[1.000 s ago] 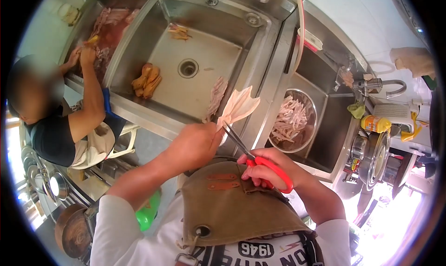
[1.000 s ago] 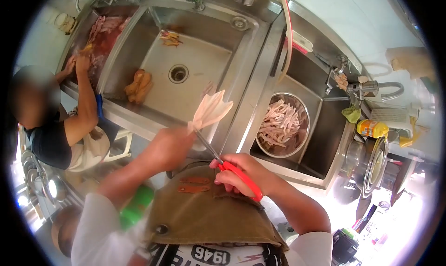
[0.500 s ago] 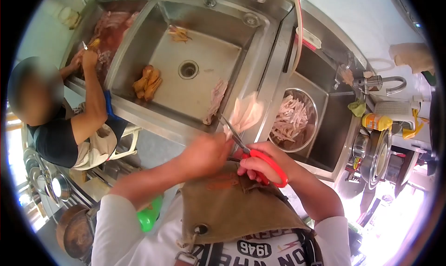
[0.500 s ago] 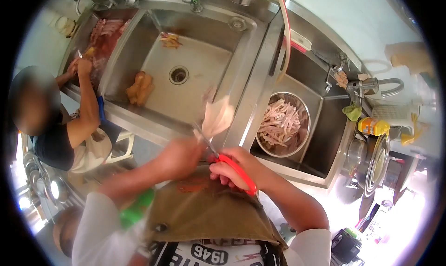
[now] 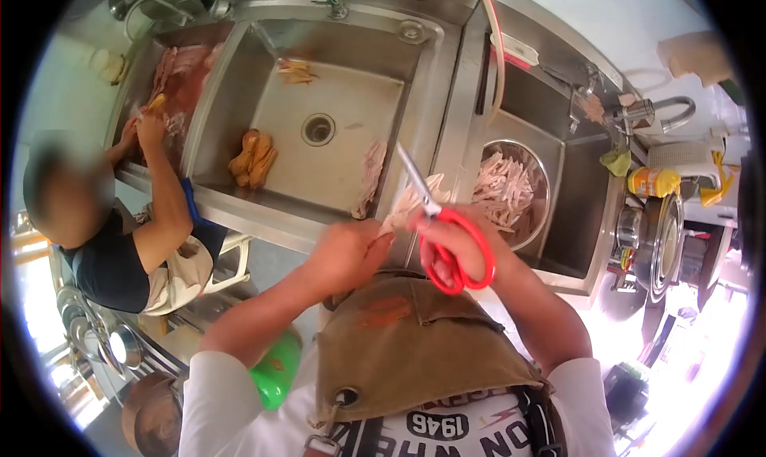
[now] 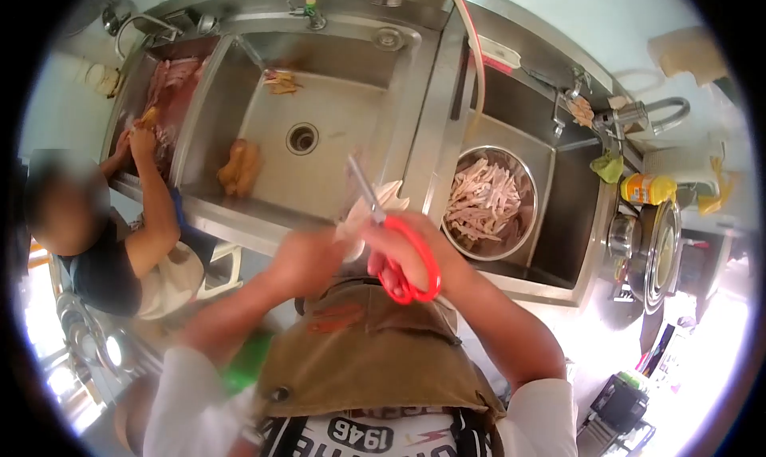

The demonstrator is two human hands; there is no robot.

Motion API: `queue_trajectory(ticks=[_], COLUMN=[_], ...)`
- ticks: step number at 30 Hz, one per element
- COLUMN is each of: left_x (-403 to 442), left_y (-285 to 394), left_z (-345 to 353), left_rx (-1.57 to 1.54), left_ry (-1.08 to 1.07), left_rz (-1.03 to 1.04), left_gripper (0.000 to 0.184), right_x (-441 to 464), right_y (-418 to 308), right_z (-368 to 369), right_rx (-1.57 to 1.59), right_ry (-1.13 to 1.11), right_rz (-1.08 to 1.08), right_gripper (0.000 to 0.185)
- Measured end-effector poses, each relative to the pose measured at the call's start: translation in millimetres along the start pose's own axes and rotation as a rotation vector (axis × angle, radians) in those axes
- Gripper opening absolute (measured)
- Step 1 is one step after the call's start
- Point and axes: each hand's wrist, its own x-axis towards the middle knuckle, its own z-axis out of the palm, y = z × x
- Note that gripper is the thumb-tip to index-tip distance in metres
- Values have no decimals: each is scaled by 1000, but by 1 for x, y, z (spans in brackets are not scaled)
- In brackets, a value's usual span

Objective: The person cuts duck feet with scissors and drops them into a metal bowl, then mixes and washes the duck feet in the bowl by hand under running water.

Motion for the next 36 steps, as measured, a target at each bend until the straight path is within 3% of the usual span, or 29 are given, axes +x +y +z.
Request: queue_trajectory(ticks=[3, 6, 9, 15, 18, 21, 24, 27, 30, 33, 36], left_x=[1, -3, -10, -9, -9, -6, -3, 1, 0, 0, 1], left_y=[11, 14, 12, 3, 15, 20, 2, 5, 8, 8, -2], left_z=[-11, -8, -1, -3, -14, -24, -19, -25, -31, -32, -20], left_rx=[-135, -445, -578, -523, -498, -535, -399, -406, -361, -303, -283], left_ry=[8, 161, 286, 243, 229, 227, 335, 339, 235, 224, 399], left_rz=[-107, -155, -35, 43, -80, -217, -100, -165, -283, -268, -76], left_gripper=[32, 36, 37, 41, 40, 39, 39, 39, 40, 38, 38], right_x=[9, 13, 5, 9, 6, -7, -22, -24, -22, -21, -21], right_y=[-1, 9, 0, 3, -4, 3, 13, 13, 12, 13, 11], right_z=[-5, -1, 1, -1, 0, 1, -10, -13, -11, -10, -7], right_rx=[49, 58, 121, 154, 95, 29, -330, -612, -597, -585, -580], right_ry=[80, 112, 77, 112, 85, 2, -155, -226, -202, -184, -183], right_rz=[-147, -85, -108, -109, -74, -216, -127, -50, -21, 1, 20], right_gripper=[33, 33, 34, 34, 36, 39, 42, 51, 50, 48, 47])
